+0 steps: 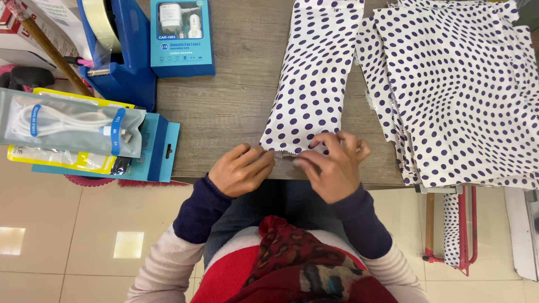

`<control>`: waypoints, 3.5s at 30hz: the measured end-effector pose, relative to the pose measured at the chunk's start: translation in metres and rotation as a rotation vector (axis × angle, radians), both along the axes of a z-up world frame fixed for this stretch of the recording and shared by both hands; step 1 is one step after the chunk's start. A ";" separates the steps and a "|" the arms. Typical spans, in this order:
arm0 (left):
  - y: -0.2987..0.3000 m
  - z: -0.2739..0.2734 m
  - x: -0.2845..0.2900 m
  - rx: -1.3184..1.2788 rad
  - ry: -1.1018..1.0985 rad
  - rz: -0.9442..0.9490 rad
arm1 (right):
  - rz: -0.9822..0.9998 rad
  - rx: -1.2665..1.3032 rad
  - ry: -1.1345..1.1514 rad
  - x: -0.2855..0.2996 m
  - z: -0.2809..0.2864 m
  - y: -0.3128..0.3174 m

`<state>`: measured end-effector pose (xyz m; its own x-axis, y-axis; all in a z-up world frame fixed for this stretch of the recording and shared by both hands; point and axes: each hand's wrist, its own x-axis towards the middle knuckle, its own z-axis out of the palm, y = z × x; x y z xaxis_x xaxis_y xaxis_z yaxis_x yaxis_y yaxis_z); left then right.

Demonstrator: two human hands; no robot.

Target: The person wraps a small blue electronic box in white and blue polka-dot paper, folding the edges and securing them with tape from a blue dispenser on the desk.

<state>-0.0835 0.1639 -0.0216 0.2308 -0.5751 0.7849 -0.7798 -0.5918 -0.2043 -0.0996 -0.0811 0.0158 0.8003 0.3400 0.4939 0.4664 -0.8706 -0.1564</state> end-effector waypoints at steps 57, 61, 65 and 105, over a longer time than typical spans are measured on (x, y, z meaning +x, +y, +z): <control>-0.051 -0.002 -0.045 -0.455 0.347 0.416 | -0.028 0.205 0.005 -0.040 -0.040 -0.036; -0.053 -0.010 -0.044 -0.528 0.385 0.407 | -0.029 0.233 0.017 -0.035 -0.056 -0.043; -0.053 0.000 -0.046 -0.412 0.345 0.463 | -0.013 0.225 0.020 -0.034 -0.052 -0.042; -0.063 -0.020 -0.015 -0.186 0.095 0.402 | -0.069 0.210 -0.254 -0.033 -0.030 -0.019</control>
<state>-0.0989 0.1009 -0.0418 0.4831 -0.2761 0.8309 -0.4904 -0.8715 -0.0044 -0.1327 -0.1005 -0.0139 0.6604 0.1589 0.7339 0.4543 -0.8627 -0.2220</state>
